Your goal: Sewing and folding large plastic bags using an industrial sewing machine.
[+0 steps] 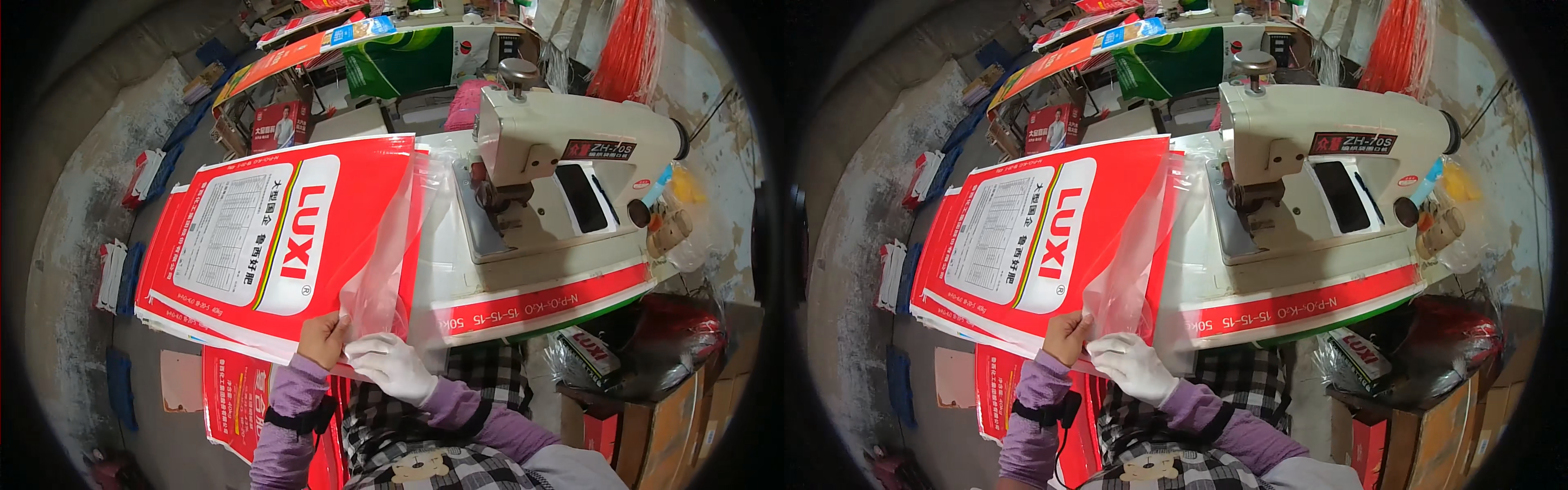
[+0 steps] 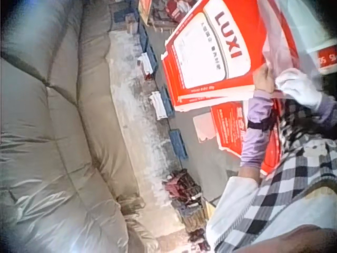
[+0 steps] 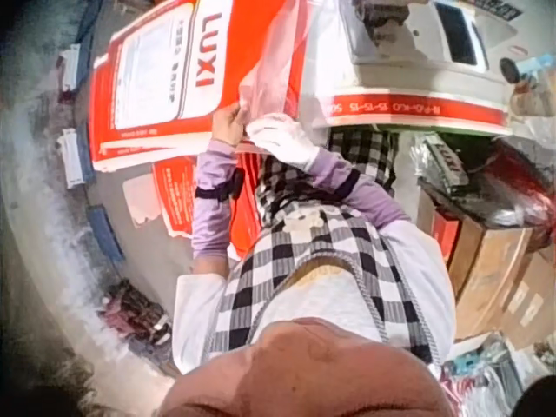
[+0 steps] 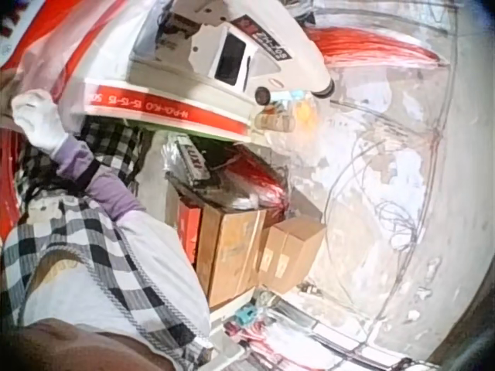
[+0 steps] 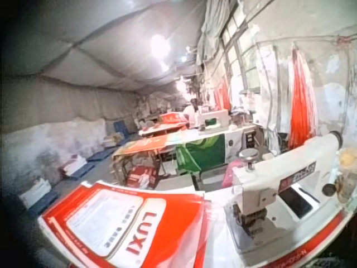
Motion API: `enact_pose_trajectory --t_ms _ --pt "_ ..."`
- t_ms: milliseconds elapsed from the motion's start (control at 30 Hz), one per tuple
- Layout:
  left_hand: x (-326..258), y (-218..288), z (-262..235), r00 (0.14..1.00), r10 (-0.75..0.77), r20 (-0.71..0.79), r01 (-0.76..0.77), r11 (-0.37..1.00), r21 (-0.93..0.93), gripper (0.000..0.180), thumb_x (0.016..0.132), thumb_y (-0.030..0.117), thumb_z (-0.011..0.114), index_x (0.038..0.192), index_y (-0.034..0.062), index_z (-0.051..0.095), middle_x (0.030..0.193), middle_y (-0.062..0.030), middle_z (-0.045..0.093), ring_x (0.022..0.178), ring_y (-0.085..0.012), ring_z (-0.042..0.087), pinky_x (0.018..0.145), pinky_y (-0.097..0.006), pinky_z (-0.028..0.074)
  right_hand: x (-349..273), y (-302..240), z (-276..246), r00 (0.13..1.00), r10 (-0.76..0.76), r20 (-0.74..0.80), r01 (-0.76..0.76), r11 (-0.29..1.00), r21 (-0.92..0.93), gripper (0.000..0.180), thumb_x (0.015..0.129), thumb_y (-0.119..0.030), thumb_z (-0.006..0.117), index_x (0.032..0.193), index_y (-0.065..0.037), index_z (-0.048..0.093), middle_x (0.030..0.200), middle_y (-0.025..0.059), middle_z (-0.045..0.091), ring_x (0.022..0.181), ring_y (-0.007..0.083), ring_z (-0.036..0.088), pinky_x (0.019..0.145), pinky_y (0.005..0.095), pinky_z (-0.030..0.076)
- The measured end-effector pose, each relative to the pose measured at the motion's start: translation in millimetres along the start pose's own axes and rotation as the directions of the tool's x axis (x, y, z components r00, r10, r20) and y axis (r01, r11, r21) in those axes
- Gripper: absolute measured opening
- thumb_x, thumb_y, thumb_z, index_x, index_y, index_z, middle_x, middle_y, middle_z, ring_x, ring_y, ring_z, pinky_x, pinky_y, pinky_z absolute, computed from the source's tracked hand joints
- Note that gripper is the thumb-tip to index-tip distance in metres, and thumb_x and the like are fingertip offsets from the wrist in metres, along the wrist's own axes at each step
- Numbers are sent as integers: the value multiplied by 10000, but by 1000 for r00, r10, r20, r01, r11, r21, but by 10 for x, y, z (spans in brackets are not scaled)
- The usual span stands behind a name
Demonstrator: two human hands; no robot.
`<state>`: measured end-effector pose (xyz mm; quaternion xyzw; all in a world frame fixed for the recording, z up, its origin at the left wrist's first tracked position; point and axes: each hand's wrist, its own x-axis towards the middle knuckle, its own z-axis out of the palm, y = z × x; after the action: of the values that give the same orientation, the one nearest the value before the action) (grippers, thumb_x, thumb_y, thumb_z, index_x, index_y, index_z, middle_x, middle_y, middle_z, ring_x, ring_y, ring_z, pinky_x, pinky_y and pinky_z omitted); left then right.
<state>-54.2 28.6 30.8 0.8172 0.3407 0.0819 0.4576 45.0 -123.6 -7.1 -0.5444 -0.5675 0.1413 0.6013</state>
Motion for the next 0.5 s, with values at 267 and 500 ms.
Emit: enact_pose_trajectory --t_ms 267,500 --pt "59 -17 97 990 141 2 -135 946 296 193 834 192 652 849 4 614 700 -208 620 695 -383 642 629 -434 485 -49 79 130 994 -94 49 92 995 40 124 812 -100 655 923 -51 679 946 62 686 944 239 635 839 363 501" --pt "-153 699 31 842 476 -255 -303 807 507 158 728 59 636 874 73 579 773 -181 611 723 -414 605 594 -471 469 420 365 30 707 704 58 -539 485 688 172 857 -154 595 910 -5 662 854 132 671 778 240 640 736 332 511"
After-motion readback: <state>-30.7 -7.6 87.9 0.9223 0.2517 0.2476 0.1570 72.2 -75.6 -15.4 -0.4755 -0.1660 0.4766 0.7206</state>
